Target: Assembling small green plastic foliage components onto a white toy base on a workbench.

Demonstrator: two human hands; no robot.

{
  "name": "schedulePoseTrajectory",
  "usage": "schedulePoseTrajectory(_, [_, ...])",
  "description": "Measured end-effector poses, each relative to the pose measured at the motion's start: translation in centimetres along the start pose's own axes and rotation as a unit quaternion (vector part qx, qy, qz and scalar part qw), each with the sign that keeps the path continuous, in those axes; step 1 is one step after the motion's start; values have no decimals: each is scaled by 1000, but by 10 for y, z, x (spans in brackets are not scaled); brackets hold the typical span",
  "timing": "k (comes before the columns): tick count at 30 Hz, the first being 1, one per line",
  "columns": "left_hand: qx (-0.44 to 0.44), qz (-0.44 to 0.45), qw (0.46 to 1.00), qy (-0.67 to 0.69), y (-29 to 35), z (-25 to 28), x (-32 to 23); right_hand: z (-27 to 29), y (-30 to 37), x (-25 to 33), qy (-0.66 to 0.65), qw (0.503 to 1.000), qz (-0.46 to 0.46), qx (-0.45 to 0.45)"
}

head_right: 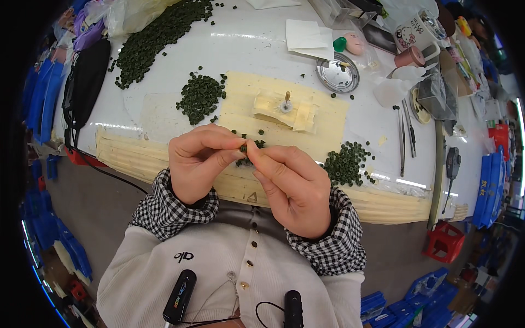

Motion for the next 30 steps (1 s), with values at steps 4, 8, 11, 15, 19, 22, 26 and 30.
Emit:
schedulePoseTrajectory(4, [-8,13,1000,12,1,-1,0,1,-1,2,14,1000,6,1])
schedulePoseTrajectory(8, [-4,3,1000,-3,0,-1,2,1,-1,1,26,1000,6,4])
schedulePoseTrajectory(11, [1,3,999,-34,-1,-3,2,2,2,-2,25,1000,2,-13])
schedulePoseTrajectory(15, [48,-5,988,-148,-3,-5,-6,26,7,-13,113,988,-55,-94])
schedulePoseTrajectory(19, [87,-48,942,-321,0,-2,-10,59,19,-32,281,937,-94,-184])
schedulePoseTrajectory(22, [119,-85,910,-388,0,1,-12,56,23,-32,353,917,-83,-166])
schedulePoseTrajectory(26, [113,-71,913,-386,1,2,-11,41,24,-30,341,927,-64,-142])
schedulePoseTrajectory(30, [88,-81,914,-387,-1,8,-17,36,20,-28,295,945,-52,-127])
Point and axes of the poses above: each hand's wrist, its own y-axis away from the middle knuckle, its own z-axis out of the back of the hand, x = y × z, the point moved 4 cm from there along -y, towards the middle knuckle, and after that the axes turned 9 degrees about -z, right-handed, at the moved point
